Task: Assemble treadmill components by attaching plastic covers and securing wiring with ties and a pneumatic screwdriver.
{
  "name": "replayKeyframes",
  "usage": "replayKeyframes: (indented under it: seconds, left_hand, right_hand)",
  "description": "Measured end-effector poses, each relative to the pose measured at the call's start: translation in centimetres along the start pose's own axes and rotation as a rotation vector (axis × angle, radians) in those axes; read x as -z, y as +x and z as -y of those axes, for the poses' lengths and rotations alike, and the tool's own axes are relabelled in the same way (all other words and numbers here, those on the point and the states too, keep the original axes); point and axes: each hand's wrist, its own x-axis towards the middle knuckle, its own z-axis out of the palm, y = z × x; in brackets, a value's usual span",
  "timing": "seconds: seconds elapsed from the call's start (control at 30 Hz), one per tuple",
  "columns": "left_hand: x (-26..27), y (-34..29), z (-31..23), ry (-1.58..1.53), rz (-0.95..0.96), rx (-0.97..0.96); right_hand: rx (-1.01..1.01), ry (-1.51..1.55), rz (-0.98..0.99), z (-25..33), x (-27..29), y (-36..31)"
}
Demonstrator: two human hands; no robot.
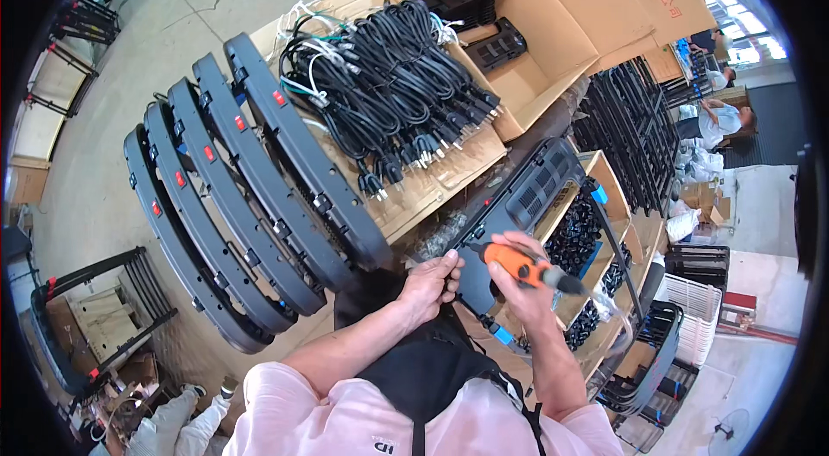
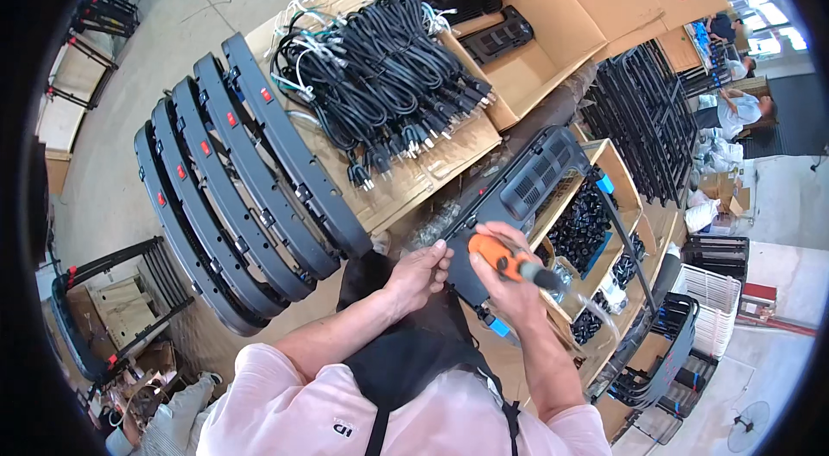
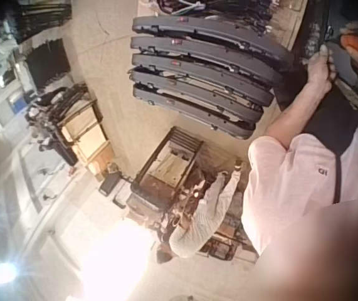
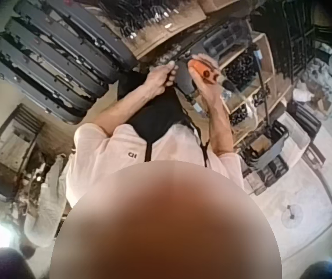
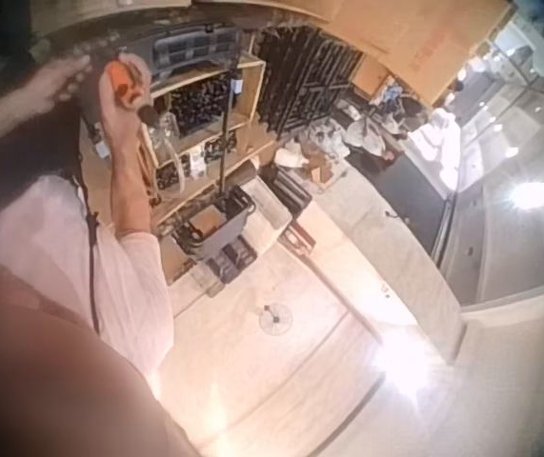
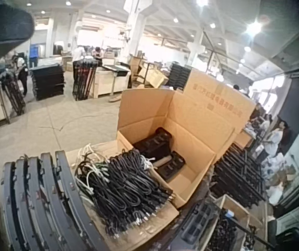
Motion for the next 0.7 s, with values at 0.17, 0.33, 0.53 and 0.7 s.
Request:
replayKeyframes:
  seconds: [0.17, 0.33, 0.53, 0.7]
  left_hand:
    - [-3.8, 1.4, -1.0, -0.155, 0.017, 0.014]
    - [-10.0, 4.8, -0.2, -0.177, 0.164, 0.087]
    - [-16.6, 9.9, 2.6, -0.135, 0.272, 0.217]
    - [-21.7, 14.5, 4.9, -0.106, 0.295, 0.25]
  right_hand:
    - [0.094, 0.136, -0.027, 1.6, 5.1, -1.3]
    - [0.099, 0.189, -0.114, 0.4, 10.3, -1.6]
    - [0.058, 0.235, -0.244, -2.4, 17.8, -1.5]
    - [-0.002, 0.215, -0.32, -4.0, 23.2, 0.0]
